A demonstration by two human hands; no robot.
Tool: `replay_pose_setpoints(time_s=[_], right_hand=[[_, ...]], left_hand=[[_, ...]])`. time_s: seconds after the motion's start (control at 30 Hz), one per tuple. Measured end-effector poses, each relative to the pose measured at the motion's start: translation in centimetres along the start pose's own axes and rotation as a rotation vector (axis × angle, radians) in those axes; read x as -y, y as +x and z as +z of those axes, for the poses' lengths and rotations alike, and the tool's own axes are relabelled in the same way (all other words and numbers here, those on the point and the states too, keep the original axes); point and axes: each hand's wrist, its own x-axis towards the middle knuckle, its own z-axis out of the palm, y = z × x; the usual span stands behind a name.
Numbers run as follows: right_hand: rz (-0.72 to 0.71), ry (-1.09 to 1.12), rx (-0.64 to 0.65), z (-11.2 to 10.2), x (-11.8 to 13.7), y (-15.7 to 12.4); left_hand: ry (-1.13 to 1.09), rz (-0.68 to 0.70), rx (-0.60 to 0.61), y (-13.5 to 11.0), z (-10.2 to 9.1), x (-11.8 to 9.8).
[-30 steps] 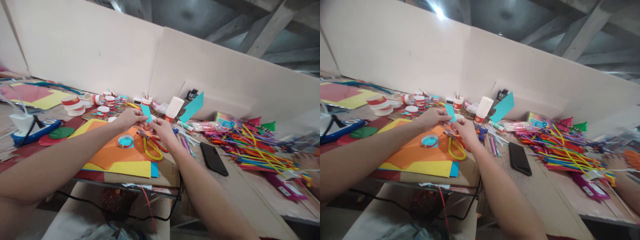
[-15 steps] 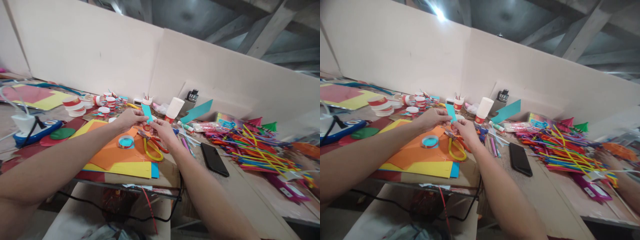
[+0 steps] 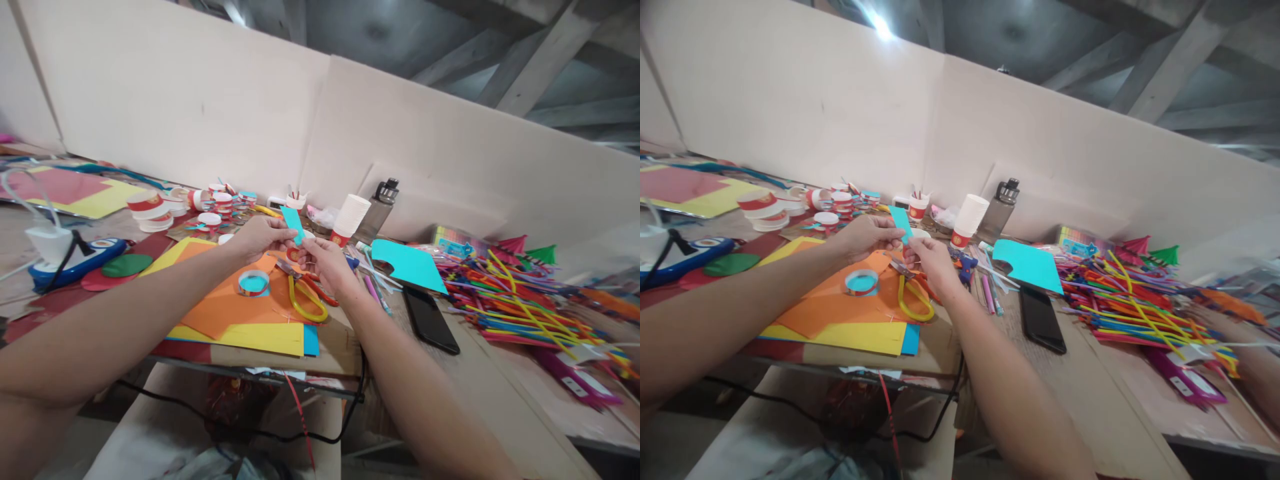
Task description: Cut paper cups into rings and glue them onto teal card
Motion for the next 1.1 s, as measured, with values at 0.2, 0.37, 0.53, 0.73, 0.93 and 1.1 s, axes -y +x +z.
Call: replay_pose_setpoints(time_s=[0.2,0.37,0.53,0.73,0.93,1.1], right_hand=[[-0.043,-0.055,-0.002,0.07,-0.15,0.04],[-0.066,-0.056,-0.018,0.15,-0.11,0.12],[-0.1,-0.05,-0.048,0.22,-0.31,0.25],[-0.095,0.117,-0.017,0.25,-0.03,0.16],[-0.067,0.227,0.036,0.24,0.18,-0.09],[-0.103,0.204,0.024,0.31,0.09,-0.07]], left_hand=[[-0.008,-0.011,0.006,-0.17,0.23,-0.11],[-0.011,0.015,0.018,-0.09,0.3,0.04],[0.009,0.1,0.041,-0.18,0.29,0.29],[-0.092,0.125,0.13,-0.08,0.34,0.48],[-0.12,0.115,0.125,-0.11,0.56,0.55],[-0.126,0.118,0.117,-0.22,0.56,0.53]])
